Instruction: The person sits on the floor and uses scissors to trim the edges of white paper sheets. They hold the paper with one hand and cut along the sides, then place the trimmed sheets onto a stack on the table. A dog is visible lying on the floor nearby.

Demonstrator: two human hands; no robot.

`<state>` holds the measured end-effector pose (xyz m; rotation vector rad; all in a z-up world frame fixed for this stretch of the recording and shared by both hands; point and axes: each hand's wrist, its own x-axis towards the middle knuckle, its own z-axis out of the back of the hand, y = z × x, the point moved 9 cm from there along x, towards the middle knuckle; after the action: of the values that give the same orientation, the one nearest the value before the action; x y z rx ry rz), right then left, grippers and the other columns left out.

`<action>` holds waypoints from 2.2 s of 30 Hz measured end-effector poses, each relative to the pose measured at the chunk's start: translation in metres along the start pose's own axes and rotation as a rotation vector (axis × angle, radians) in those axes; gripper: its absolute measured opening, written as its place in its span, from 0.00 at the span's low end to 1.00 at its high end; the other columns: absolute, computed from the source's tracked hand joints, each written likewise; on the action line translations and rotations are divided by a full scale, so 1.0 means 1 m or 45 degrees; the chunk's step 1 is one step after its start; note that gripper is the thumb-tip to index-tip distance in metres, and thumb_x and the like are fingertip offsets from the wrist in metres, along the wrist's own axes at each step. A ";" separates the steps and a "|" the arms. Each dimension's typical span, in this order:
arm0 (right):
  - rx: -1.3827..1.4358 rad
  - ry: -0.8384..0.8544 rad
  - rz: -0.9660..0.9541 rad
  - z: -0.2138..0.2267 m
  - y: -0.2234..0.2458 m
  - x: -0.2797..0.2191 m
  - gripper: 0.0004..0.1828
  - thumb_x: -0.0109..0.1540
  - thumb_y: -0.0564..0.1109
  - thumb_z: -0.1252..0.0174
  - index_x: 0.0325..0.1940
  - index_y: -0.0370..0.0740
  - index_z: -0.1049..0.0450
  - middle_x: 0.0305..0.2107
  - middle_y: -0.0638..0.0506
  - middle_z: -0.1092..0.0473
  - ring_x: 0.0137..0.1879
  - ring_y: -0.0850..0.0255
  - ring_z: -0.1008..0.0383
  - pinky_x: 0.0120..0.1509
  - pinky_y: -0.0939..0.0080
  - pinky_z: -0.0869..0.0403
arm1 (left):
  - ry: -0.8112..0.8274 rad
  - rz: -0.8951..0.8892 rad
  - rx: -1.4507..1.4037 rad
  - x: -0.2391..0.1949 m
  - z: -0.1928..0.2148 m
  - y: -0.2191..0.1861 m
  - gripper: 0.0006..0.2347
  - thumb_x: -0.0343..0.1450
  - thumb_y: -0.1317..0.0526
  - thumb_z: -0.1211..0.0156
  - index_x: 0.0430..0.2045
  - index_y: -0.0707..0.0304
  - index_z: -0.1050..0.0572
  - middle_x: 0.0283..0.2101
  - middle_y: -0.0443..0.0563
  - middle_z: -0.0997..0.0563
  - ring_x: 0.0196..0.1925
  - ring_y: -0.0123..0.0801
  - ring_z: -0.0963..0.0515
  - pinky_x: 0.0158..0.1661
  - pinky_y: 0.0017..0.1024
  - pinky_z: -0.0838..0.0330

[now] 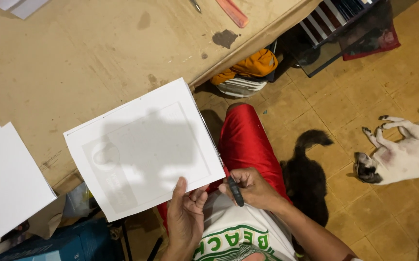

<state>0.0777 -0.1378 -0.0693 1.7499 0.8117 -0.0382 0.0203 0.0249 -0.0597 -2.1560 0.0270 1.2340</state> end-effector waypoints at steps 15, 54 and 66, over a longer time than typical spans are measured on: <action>0.062 0.111 0.114 -0.003 0.010 0.016 0.15 0.62 0.39 0.33 0.23 0.44 0.28 0.15 0.55 0.28 0.19 0.73 0.32 0.23 0.73 0.34 | 0.049 0.033 0.009 0.002 0.000 0.001 0.18 0.69 0.57 0.36 0.49 0.70 0.22 0.46 0.57 0.14 0.37 0.41 0.15 0.33 0.27 0.20; 0.418 0.360 -0.062 0.006 -0.028 0.011 0.05 0.62 0.36 0.33 0.33 0.33 0.22 0.22 0.43 0.22 0.24 0.60 0.21 0.24 0.66 0.26 | -0.008 0.139 -0.046 -0.014 0.016 0.005 0.22 0.66 0.57 0.35 0.53 0.71 0.23 0.48 0.60 0.14 0.38 0.46 0.14 0.24 0.23 0.21; -0.025 0.095 0.104 0.002 -0.015 0.009 0.12 0.57 0.27 0.34 0.27 0.41 0.25 0.20 0.53 0.25 0.24 0.69 0.26 0.28 0.70 0.26 | -0.068 0.124 -0.054 -0.020 0.007 0.004 0.20 0.69 0.56 0.40 0.53 0.67 0.25 0.51 0.59 0.16 0.42 0.47 0.16 0.39 0.36 0.21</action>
<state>0.0771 -0.1331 -0.0862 1.7733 0.7911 0.0899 0.0024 0.0196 -0.0488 -2.1792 0.0849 1.3581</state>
